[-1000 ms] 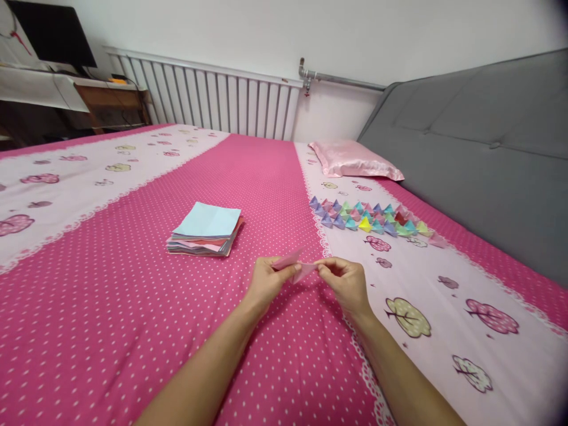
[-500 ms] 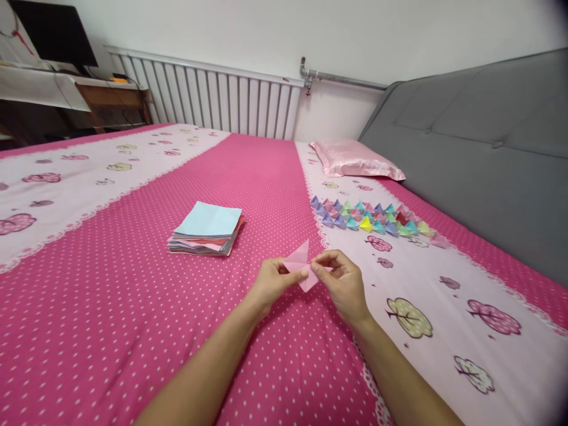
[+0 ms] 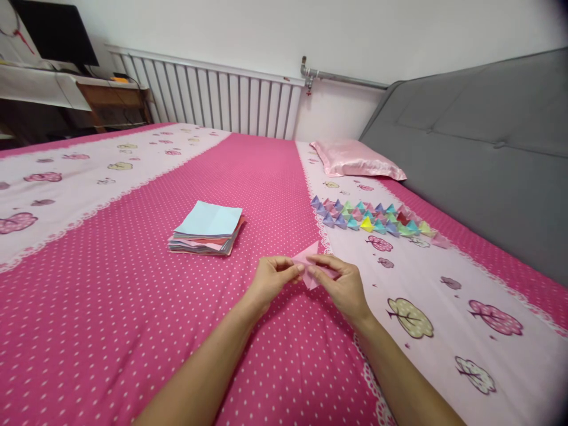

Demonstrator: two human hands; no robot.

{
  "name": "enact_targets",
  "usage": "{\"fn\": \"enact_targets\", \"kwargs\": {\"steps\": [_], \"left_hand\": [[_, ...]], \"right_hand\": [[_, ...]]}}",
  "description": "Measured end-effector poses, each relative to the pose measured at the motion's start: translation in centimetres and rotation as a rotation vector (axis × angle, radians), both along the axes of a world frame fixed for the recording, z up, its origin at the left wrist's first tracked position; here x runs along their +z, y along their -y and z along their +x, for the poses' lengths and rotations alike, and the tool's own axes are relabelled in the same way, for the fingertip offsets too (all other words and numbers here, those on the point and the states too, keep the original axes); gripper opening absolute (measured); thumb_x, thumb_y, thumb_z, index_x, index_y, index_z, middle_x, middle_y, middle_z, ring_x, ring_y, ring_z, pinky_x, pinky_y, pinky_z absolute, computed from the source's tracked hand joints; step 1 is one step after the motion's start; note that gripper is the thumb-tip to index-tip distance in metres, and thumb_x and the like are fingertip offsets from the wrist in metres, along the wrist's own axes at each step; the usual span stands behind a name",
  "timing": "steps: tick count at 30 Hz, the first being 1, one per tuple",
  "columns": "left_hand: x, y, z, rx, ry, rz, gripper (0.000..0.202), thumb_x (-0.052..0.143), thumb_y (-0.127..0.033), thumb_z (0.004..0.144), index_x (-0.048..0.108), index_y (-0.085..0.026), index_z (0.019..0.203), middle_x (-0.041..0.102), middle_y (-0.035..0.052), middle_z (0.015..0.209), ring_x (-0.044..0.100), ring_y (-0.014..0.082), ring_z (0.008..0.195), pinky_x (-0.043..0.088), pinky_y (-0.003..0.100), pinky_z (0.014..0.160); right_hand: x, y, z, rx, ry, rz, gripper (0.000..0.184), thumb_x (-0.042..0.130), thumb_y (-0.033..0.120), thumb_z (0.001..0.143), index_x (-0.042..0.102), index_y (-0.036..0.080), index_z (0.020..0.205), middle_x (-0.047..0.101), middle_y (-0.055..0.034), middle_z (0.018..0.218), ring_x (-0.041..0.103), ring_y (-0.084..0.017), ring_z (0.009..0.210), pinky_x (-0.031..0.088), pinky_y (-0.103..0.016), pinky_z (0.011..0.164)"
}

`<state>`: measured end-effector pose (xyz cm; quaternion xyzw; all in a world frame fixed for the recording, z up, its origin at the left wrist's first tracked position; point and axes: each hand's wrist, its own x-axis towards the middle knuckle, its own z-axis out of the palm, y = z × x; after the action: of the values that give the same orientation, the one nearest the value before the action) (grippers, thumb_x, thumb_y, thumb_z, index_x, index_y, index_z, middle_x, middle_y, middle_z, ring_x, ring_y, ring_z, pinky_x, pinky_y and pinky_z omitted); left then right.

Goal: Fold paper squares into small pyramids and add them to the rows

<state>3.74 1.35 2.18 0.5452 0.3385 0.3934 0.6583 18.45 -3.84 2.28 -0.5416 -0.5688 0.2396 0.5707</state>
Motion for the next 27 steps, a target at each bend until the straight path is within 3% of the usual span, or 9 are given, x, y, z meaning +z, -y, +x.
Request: {"fn": "enact_targets", "kwargs": {"steps": [6,20,24,27], "left_hand": [[0.4,0.11,0.1,0.018,0.019,0.022,0.02,0.075,-0.028,0.059,0.07,-0.011,0.068,0.067,0.0048,0.062,0.057,0.0111,0.057,0.042,0.024,0.059],[0.31,0.05,0.29,0.078,0.133,0.015,0.025,0.079,-0.024,0.052,0.062,-0.011,0.066,0.068,0.0045,0.065,0.062,0.0128,0.06,0.049,0.025,0.062],[0.31,0.01,0.17,0.067,0.145,0.057,0.033,0.077,-0.024,0.056,0.059,-0.014,0.081,0.066,0.0006,0.063,0.063,0.0127,0.059,0.05,0.025,0.06],[0.28,0.03,0.0,0.03,0.058,0.185,0.035,0.072,-0.027,0.065,0.063,-0.015,0.097,0.067,0.0029,0.067,0.062,0.0134,0.06,0.049,0.026,0.059]], "right_hand": [[0.15,0.11,-0.04,-0.021,0.004,-0.046,0.025,0.069,0.033,0.07,0.071,0.019,0.091,0.071,-0.0068,0.088,0.065,-0.021,0.082,0.052,-0.036,0.077],[0.02,0.28,-0.03,0.013,0.073,0.058,0.018,0.062,0.03,0.077,0.071,0.026,0.093,0.059,-0.0029,0.08,0.059,-0.016,0.074,0.051,-0.031,0.068],[0.0,0.25,0.11,0.014,0.087,0.06,0.015,0.062,0.03,0.078,0.071,0.025,0.089,0.057,-0.0023,0.078,0.058,-0.015,0.072,0.05,-0.03,0.066],[0.13,0.23,0.14,0.019,0.124,0.065,0.014,0.061,0.029,0.079,0.071,0.024,0.087,0.058,-0.0025,0.078,0.058,-0.015,0.072,0.05,-0.029,0.066]]}}
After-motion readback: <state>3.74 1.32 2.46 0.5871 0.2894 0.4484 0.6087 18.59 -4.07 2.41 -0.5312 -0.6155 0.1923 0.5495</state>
